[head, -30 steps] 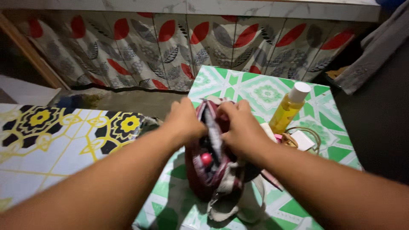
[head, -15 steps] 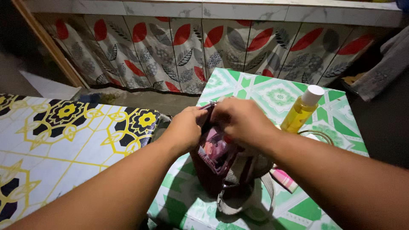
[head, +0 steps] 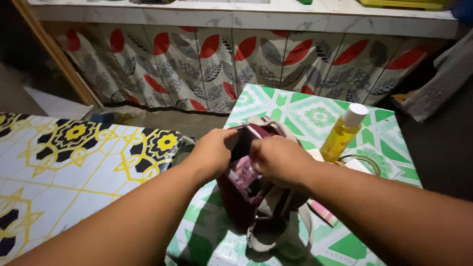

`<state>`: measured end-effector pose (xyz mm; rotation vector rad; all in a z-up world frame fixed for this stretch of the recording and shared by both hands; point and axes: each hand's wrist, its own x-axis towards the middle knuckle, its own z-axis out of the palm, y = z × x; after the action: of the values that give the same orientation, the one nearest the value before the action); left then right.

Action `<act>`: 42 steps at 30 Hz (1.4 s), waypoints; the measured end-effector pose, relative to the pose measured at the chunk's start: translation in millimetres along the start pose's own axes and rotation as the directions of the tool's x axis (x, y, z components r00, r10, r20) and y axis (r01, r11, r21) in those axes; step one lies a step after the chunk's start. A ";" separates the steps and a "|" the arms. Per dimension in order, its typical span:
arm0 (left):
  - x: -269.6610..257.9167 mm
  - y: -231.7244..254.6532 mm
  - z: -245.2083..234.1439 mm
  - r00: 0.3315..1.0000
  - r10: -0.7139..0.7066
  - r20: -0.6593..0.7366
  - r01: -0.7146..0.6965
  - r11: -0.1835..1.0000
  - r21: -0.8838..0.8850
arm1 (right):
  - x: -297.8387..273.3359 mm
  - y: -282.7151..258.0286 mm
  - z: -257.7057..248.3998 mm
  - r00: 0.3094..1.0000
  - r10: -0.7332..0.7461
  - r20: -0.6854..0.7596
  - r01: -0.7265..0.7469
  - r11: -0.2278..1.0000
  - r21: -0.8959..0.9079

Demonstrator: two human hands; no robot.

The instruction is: The person handles a small maroon zippered bag on a table, opening it and taking out personal items including a yellow bottle, a wallet, keys, a charger cable, sunglasses, a watch and small pouches, placing each item on the table and arranging them. They occasionally reach back into the bag to retrieve more items.

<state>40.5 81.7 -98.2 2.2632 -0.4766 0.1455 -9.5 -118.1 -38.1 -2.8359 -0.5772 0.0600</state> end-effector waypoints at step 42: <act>39.7 76.8 -29.6 0.878 -0.440 -0.191 0.325 0.839 -0.437 | 75.4 206.5 -28.4 0.973 0.206 -0.099 -0.224 0.950 -0.219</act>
<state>49.2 45.3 -14.8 1.8518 0.1107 0.1493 140.8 -279.4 -61.1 -3.0993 -0.2708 -0.0798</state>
